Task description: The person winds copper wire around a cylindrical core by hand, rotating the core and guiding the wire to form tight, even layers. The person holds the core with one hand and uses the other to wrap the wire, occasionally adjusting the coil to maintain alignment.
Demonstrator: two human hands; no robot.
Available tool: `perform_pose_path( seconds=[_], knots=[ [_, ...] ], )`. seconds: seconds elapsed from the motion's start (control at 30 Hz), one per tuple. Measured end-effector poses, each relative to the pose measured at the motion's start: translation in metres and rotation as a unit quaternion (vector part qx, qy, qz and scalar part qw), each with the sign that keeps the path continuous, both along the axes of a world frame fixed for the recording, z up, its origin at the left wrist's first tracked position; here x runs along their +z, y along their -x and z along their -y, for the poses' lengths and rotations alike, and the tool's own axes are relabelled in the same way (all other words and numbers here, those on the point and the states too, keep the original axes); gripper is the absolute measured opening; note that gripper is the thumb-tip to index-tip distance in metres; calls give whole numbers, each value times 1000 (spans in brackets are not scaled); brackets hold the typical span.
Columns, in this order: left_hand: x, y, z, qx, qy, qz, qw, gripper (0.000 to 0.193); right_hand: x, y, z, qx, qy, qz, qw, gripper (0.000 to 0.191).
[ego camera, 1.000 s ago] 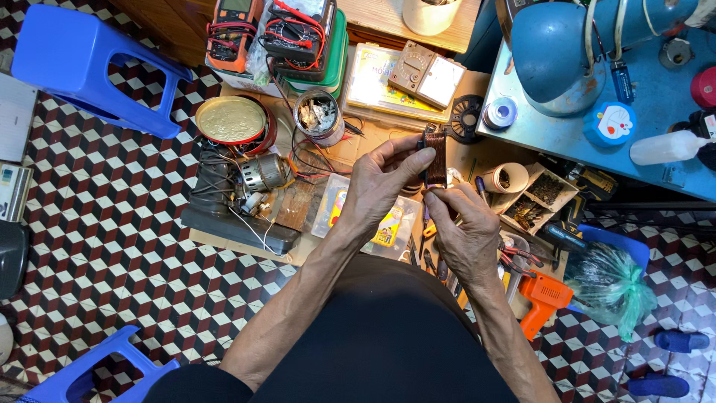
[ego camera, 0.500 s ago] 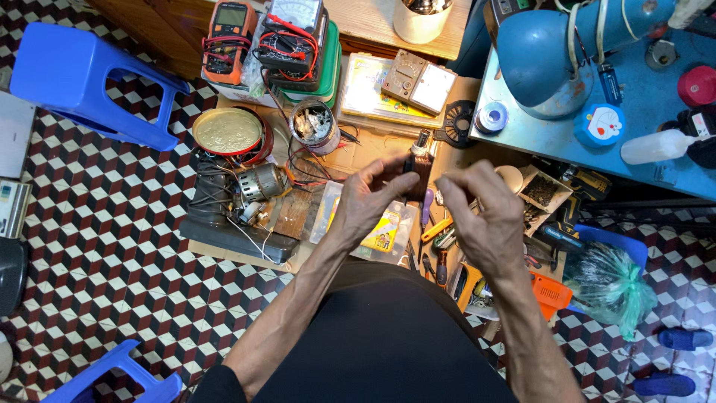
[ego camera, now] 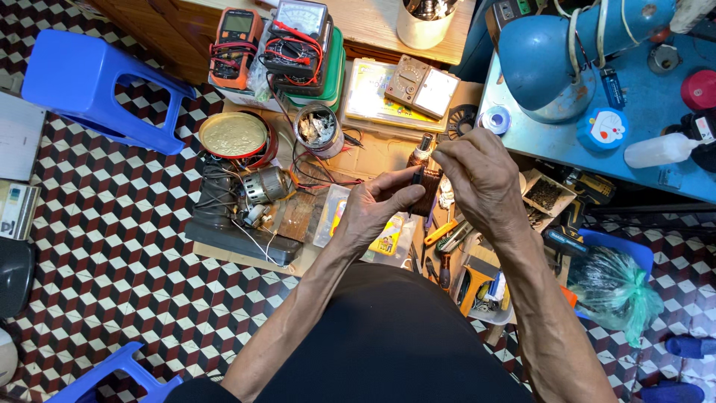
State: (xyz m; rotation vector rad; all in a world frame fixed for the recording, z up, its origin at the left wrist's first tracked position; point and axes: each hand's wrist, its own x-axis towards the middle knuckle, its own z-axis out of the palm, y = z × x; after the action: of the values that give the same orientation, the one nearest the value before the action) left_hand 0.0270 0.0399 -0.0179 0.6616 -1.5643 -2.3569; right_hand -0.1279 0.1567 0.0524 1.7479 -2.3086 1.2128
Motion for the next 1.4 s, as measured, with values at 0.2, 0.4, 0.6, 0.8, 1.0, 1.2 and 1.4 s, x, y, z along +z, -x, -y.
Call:
perform_pose_path(
  seconds=[0.2,0.4,0.6,0.8,1.0,1.2,1.4],
  knots=[
    [0,1,0,-5,21,11,1000,54,0,3,1,-22,-14,56,998,11],
    [6,-1,-2,-17,53,7,998,51,-10,9,0,-45,-38,108,992,13],
    [21,-2,-6,5,24,-74,997,48,-47,14,-1,-135,-152,346,916,21],
    [21,11,12,104,-46,-36,993,50,-63,-34,-21,-63,-44,255,964,16],
    [13,21,11,110,-88,-33,989,51,-47,-62,-27,-93,-37,264,959,13],
    [15,22,11,94,-73,-31,992,54,-35,-62,-25,-112,-42,253,960,12],
    [14,24,10,94,-67,-41,992,54,-31,-63,-26,-104,-31,231,967,10]
  ],
)
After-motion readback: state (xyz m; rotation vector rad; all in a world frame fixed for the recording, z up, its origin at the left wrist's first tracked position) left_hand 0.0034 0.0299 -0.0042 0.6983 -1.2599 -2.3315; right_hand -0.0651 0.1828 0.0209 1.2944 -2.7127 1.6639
